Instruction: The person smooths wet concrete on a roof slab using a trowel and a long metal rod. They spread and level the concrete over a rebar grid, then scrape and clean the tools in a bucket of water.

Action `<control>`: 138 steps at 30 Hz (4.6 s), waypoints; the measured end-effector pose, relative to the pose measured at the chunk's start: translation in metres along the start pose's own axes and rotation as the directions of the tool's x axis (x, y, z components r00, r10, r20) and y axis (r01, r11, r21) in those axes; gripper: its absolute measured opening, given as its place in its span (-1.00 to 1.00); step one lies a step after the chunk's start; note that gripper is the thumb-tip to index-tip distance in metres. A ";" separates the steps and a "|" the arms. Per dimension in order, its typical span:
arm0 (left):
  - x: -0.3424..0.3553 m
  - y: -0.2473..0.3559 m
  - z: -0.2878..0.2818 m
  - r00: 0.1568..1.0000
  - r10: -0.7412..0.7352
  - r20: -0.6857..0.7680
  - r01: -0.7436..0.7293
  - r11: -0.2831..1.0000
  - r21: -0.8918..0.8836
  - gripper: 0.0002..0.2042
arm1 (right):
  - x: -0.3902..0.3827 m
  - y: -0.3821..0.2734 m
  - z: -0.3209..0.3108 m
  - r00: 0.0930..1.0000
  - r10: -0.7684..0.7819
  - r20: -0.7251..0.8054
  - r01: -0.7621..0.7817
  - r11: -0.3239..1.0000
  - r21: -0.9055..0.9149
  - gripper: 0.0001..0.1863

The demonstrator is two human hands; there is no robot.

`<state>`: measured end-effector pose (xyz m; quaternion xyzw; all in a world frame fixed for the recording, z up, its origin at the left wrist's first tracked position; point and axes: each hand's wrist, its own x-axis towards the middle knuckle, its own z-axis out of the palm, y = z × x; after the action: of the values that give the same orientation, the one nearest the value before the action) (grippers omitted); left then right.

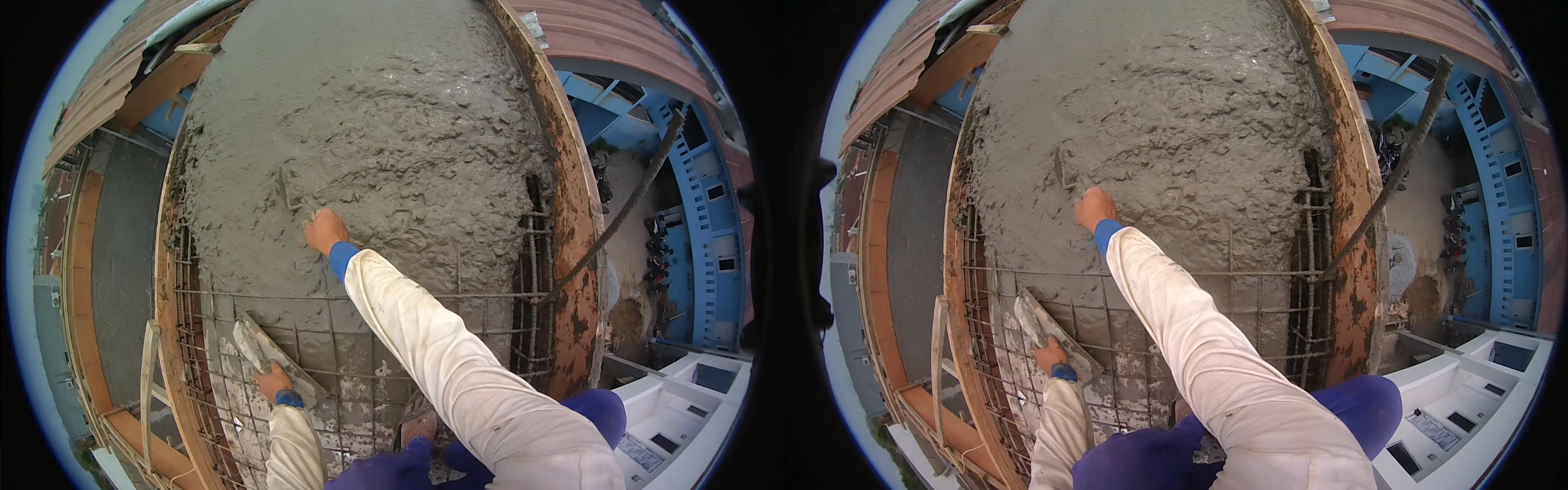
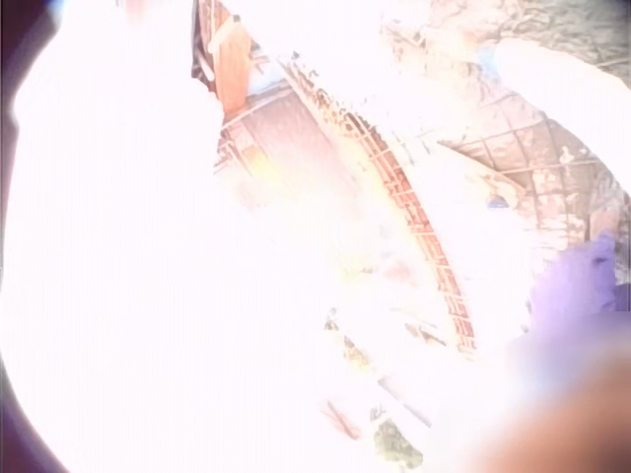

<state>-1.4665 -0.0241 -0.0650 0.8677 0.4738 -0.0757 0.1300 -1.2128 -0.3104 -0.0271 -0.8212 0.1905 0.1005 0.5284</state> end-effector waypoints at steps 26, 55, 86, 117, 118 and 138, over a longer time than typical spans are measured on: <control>-0.033 0.045 -0.038 0.979 -0.202 0.025 0.201 0.979 0.036 -0.36 | 0.036 -0.136 0.165 0.992 -0.043 0.119 0.036 0.998 0.054 -0.63; -0.030 0.032 -0.026 0.998 -0.066 0.000 0.066 0.996 0.054 -0.32 | -0.036 0.156 -0.287 0.734 0.229 -0.639 -0.336 0.941 -0.048 -0.62; 0.019 0.008 0.024 0.987 0.111 -0.114 -0.061 0.925 0.376 -0.27 | -0.087 0.139 -0.307 0.849 0.253 -0.465 -0.279 0.960 0.014 -0.59; -0.028 0.038 -0.026 0.987 -0.155 -0.038 0.158 0.981 0.114 -0.31 | -0.088 0.037 -0.060 0.989 -0.085 -0.117 0.076 0.994 -0.075 -0.66; -0.029 0.040 -0.027 0.986 -0.158 -0.045 0.162 0.981 0.108 -0.32 | -0.079 0.018 -0.015 0.981 -0.174 -0.087 0.167 0.982 -0.086 -0.65; -0.032 0.034 -0.025 0.997 -0.072 0.020 0.072 0.997 0.008 -0.32 | -0.136 0.173 -0.338 0.521 0.250 -0.816 -0.484 0.874 -0.041 -0.53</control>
<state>-1.4551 -0.0601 -0.0277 0.8496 0.5033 -0.0908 0.1289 -1.4209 -0.6520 0.0217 -0.7817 0.5585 -0.1371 0.2411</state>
